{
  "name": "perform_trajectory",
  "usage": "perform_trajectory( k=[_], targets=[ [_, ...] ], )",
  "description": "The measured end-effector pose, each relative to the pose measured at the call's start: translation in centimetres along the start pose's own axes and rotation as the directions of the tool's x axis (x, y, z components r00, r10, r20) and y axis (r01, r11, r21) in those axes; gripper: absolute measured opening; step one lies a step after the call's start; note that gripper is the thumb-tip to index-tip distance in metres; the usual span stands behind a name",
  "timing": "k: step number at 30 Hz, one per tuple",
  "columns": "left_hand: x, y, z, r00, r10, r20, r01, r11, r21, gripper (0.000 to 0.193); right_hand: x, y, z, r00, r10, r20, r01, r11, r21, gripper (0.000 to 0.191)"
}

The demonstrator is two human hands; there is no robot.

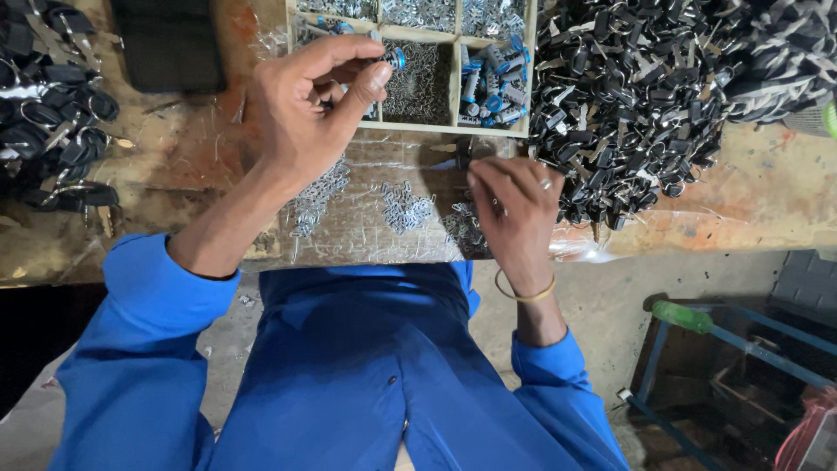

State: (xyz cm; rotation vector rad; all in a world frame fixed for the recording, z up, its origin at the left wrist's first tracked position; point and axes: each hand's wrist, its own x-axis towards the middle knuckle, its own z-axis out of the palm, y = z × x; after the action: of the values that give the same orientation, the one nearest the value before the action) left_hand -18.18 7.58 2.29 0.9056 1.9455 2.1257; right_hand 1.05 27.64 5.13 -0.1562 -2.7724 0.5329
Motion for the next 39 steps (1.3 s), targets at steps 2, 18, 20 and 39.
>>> perform_trajectory(
  k=[2,18,20,39],
  targets=[
    [0.1,0.0,0.0,1.000,0.001,-0.008,-0.001,1.000,0.025,0.014,-1.5,-0.4,-0.3,0.994,-0.062,0.094,0.059,0.998,0.036,0.029],
    [-0.3,-0.9,-0.1,0.999,0.032,0.008,-0.032,0.999,0.026,0.015,-6.7,-2.4,0.1,0.932,-0.098,0.348,0.140,0.985,-0.098,0.075],
    [-0.4,-0.9,0.0,0.999,0.041,0.006,-0.041,0.999,-0.002,0.016,-5.8,-3.6,0.9,0.926,-0.091,0.367,0.122,0.990,-0.064,0.083],
    [0.2,-0.4,-0.2,0.994,0.103,0.027,-0.106,0.988,0.113,0.014,-5.7,-2.9,-0.4,0.930,0.012,0.368,0.060,0.981,-0.184,0.096]
  ],
)
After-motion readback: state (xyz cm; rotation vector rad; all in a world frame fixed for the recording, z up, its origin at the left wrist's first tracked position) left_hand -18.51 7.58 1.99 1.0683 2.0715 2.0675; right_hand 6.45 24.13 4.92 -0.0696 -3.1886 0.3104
